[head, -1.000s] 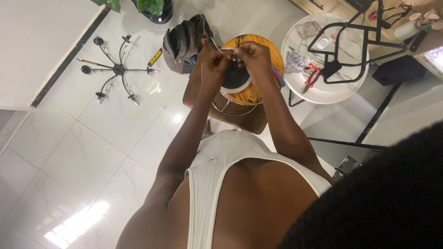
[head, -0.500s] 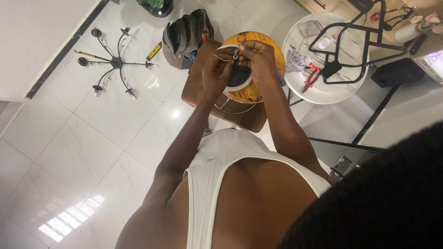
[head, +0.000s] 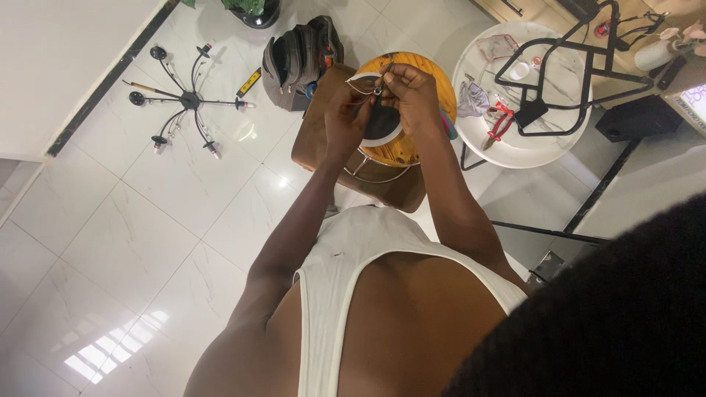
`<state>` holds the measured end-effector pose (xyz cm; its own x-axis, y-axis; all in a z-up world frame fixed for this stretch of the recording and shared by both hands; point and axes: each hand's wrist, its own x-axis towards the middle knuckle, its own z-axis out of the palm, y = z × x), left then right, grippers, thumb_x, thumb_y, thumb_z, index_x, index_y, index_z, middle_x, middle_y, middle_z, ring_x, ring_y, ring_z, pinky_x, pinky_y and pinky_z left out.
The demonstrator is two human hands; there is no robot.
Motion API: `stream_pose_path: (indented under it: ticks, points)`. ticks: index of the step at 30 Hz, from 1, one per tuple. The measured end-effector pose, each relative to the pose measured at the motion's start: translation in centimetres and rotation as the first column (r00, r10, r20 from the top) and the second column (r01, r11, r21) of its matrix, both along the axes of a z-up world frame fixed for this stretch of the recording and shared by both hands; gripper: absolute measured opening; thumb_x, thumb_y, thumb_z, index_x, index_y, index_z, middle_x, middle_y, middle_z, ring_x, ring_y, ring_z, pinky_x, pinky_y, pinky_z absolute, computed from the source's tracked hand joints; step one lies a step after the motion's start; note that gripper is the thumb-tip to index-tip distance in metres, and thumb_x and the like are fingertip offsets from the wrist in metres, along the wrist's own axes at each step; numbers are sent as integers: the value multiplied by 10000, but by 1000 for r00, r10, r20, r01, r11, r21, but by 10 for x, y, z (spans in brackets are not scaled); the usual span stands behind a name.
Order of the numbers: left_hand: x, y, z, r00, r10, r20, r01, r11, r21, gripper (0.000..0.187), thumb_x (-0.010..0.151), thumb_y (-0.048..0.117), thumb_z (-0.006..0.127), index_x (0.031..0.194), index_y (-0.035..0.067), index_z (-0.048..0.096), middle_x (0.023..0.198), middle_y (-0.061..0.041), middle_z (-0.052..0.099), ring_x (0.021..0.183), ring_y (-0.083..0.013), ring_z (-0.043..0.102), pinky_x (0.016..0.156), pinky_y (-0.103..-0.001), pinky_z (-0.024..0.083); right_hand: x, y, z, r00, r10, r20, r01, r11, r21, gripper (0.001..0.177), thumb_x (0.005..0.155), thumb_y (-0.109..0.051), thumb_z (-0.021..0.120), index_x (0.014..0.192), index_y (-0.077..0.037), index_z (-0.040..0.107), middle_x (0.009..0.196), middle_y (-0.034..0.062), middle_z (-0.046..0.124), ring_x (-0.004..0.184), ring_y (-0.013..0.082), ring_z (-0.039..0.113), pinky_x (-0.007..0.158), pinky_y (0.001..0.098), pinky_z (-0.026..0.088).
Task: Connecting wires to a round ceiling lamp fixture.
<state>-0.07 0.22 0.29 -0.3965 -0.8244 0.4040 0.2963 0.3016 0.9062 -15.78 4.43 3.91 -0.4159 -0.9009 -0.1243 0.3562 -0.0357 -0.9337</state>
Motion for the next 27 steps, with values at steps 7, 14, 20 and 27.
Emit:
stream_pose_path:
  ticks: [7, 14, 20, 27]
  points:
    - [-4, 2, 11, 1000, 6, -7, -6, 1000, -9, 266, 959, -90, 687, 1207, 3, 655, 1161, -91, 702, 1105, -164, 697, 1003, -315, 575, 5, 7, 12, 1000, 12, -23, -13, 1000, -17, 111, 1006, -50, 672, 1085, 4, 728, 916, 75, 751, 733, 105, 677, 672, 264, 617]
    - [-9, 0, 14, 980, 137, 146, -129, 989, -67, 221, 917, -58, 736, 1127, 2, 696, 1051, -95, 732, 993, -177, 736, 898, -312, 609, 5, 11, 13, 995, -2, -96, 3, 1000, 5, 147, 989, -58, 704, 1109, 18, 738, 864, 39, 717, 762, 109, 697, 668, 247, 584]
    - [-15, -4, 6, 992, 105, 70, -103, 994, -24, 178, 928, -56, 714, 1098, -5, 706, 1018, -92, 752, 961, -158, 731, 883, -295, 605, 9, 6, 8, 949, -124, -288, 119, 992, -35, 125, 985, -32, 724, 1094, 24, 698, 852, 60, 722, 730, 105, 699, 646, 244, 593]
    - [-18, -3, 0, 995, 98, 22, -98, 995, 27, 158, 942, -46, 708, 1096, -10, 711, 1039, -98, 758, 976, -139, 726, 885, -281, 599, 18, 12, -4, 844, -238, -481, 198, 971, -133, 115, 962, 21, 741, 1075, 20, 756, 915, 73, 775, 787, 105, 737, 698, 224, 602]
